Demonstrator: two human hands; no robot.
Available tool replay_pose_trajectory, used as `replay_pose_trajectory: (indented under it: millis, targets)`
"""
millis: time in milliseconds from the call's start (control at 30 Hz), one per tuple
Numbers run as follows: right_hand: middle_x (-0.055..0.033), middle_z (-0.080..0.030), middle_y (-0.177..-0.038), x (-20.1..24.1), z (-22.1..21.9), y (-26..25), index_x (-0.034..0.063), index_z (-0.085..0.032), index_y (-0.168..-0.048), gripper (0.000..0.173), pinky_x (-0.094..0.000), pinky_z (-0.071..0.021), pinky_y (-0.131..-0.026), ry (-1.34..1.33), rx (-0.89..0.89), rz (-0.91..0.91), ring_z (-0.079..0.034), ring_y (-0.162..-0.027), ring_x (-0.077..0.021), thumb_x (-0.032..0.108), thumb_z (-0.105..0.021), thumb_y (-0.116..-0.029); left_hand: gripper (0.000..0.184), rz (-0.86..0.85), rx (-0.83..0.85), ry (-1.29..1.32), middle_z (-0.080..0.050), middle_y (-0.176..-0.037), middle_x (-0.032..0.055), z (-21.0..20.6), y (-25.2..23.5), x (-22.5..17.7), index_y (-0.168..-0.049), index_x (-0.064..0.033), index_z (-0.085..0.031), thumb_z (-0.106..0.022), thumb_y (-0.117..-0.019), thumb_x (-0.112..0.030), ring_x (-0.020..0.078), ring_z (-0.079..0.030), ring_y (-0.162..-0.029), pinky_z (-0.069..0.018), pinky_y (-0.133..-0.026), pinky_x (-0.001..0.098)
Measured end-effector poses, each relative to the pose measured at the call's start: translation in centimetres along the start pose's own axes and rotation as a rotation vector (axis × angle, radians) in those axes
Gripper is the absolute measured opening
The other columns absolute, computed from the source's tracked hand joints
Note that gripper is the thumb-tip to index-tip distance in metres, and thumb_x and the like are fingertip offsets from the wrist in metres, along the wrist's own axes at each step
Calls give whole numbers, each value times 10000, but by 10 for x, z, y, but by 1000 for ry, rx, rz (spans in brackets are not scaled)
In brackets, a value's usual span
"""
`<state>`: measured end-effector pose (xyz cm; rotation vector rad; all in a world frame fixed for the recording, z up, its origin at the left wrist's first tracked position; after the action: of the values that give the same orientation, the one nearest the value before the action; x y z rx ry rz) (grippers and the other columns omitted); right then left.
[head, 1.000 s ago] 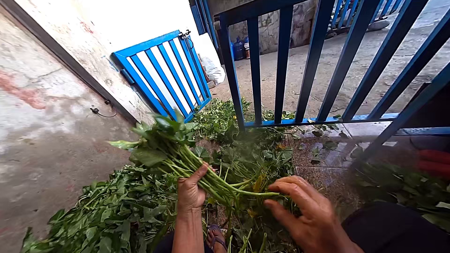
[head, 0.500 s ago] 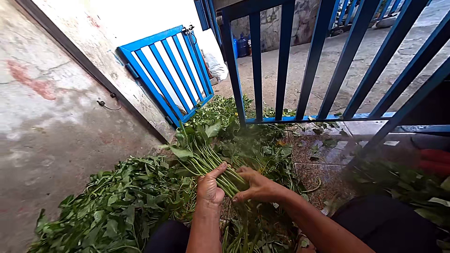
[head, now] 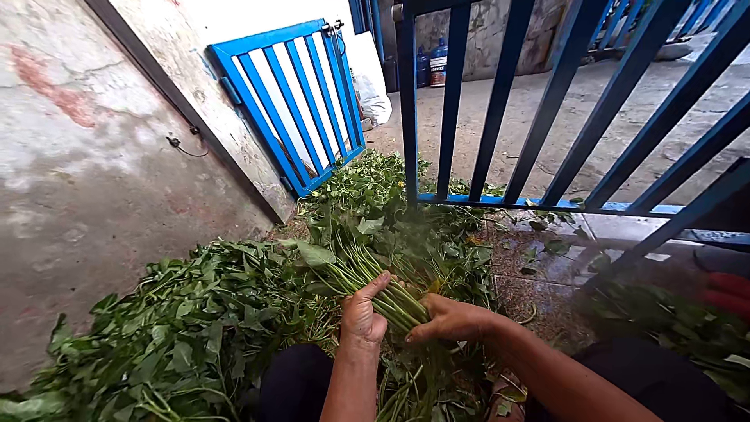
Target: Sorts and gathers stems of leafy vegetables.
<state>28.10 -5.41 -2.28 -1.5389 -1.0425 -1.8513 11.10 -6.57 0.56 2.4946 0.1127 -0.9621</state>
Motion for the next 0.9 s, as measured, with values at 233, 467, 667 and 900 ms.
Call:
replay_pose_trajectory:
  millis: [233,467,667,900]
  targets:
    - [-94,-766,-918,-6,1,-1,13,-675,-1082,193,-360,-607,-833,-148,96,-52,-741,-841,-168,167,-673,-966,294,-106,-5,-5,-722,-930,244,15,-15,10,-1127,81,-619,-684,-850,156,337,-734,-764,-634,-743,509]
    - [-85,-733,-837,-7,13,6,52,-666,-1052,153,-371,-633,-763,-340,162,-140,-734,-751,-186,178,-654,-966,280,-105,-12,12,-727,-929,240,17,-22,24,-1151,66,-650,-680,-876,111,322,-734,-786,-630,-748,475]
    - [-52,-719,-803,30,23,27,80,-685,-1007,135,-327,-636,-720,-486,95,-164,-722,-703,-150,203,-635,-982,320,170,327,-48,-713,-1162,186,39,-42,12,-1266,-39,-662,-646,-1001,-218,286,-721,-976,-608,-819,447]
    - [-47,-713,-805,50,30,59,93,-686,-972,117,-316,-636,-718,-526,-9,-232,-717,-705,-143,202,-643,-972,952,485,527,-111,-708,-1157,232,78,-74,11,-1265,-74,-628,-792,-642,-774,437,-711,-1024,-581,-859,640]
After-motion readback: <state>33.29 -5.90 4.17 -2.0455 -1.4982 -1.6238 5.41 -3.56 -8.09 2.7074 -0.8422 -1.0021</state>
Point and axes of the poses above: each hand's wrist, its own y-axis away from the middle knuckle, its own z-axis out of the back of the hand, x = y × z, the point moved 1 cm from there along -y, towards the middle knuckle
